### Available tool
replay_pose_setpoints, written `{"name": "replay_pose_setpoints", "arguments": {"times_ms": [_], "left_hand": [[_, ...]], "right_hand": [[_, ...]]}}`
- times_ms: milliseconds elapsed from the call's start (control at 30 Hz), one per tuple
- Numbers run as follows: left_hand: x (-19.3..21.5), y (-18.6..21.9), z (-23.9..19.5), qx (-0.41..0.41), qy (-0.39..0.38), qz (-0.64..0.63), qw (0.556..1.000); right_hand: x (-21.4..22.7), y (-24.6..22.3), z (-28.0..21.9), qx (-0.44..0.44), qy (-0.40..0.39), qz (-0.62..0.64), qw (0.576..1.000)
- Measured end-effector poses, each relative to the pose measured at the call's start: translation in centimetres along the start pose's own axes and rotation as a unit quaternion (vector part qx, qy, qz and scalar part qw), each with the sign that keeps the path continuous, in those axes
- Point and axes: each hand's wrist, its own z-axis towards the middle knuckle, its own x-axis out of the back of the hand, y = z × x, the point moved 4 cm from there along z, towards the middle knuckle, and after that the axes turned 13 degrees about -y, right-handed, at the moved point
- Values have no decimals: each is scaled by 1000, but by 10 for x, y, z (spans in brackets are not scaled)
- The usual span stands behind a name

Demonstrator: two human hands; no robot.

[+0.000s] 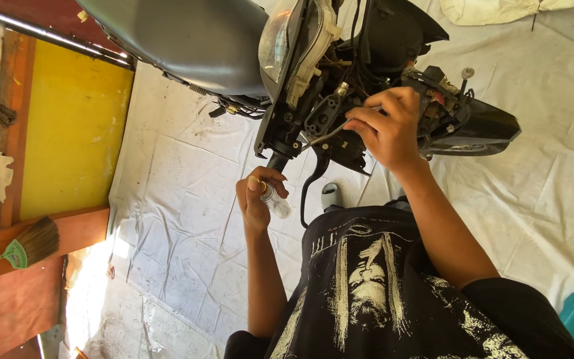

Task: The person works on the front assembly of a motorcycle, using a wrench to tighten bolts on the handlebar and headlight area. They also use a small bottle to apply a substance to the components while manipulating the handlebar and wires.

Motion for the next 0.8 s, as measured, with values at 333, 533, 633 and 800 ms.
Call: {"name": "replay_pose_setpoints", "arguments": {"times_ms": [333, 533, 633, 800], "left_hand": [[-5, 3, 7, 18, 6, -8, 1000], [-5, 7, 2, 32, 16, -15, 999], [-5, 6, 4, 39, 29, -36, 998], [-5, 6, 4, 28, 23, -23, 999]], "right_hand": [[14, 23, 16, 16, -25, 16, 999], [12, 54, 18, 30, -46, 28, 998], [-20, 71, 13, 70, -77, 21, 994], [6, 67, 28, 54, -86, 65, 993]]}}
